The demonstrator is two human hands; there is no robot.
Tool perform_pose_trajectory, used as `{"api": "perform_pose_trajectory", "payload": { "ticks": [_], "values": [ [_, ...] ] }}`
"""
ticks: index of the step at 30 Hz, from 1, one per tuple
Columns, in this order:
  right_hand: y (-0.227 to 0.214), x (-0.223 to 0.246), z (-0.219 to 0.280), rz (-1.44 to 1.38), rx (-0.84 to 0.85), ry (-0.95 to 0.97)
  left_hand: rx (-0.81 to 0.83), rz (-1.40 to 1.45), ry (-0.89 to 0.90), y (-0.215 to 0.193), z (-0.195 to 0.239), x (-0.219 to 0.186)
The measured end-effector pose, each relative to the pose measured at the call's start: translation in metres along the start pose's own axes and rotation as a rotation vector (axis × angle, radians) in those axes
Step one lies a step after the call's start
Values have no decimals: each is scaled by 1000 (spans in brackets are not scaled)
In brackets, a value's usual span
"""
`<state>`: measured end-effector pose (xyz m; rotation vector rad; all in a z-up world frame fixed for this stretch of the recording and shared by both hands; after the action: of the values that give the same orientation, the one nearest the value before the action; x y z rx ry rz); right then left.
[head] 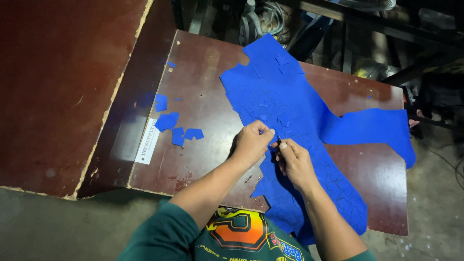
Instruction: Cutting out small pattern pieces from a large sheet of blue fabric using a small hand-held cutting tool.
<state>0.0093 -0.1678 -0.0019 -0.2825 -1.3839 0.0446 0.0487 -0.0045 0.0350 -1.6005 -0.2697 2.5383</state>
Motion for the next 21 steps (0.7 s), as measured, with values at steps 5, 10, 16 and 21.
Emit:
{"api": "perform_pose_trajectory", "payload": {
  "ticks": [5,10,16,21],
  "values": [
    [0,-4,0,0,-8,-1,14,1,11,-3,5,-4],
    [0,-5,-1,1,-17,10,8,-14,10,0,3,-1],
    [-1,-7,-1,14,-28,8,4,7,9,-2,7,-4],
    [0,-5,0,-4,-28,3,4,-9,10,-1,6,-3]
  ]
}}
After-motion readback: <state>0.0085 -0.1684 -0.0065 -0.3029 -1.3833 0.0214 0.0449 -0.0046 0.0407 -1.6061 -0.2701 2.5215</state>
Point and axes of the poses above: each hand's wrist, its own z-axis away from the middle knuckle, its own y-axis out of the palm, x = y × z, the point moved 3 cm from there along -z, towards the middle knuckle, and after that the axes turned 8 degrees about -x, right-handed, at the moved point
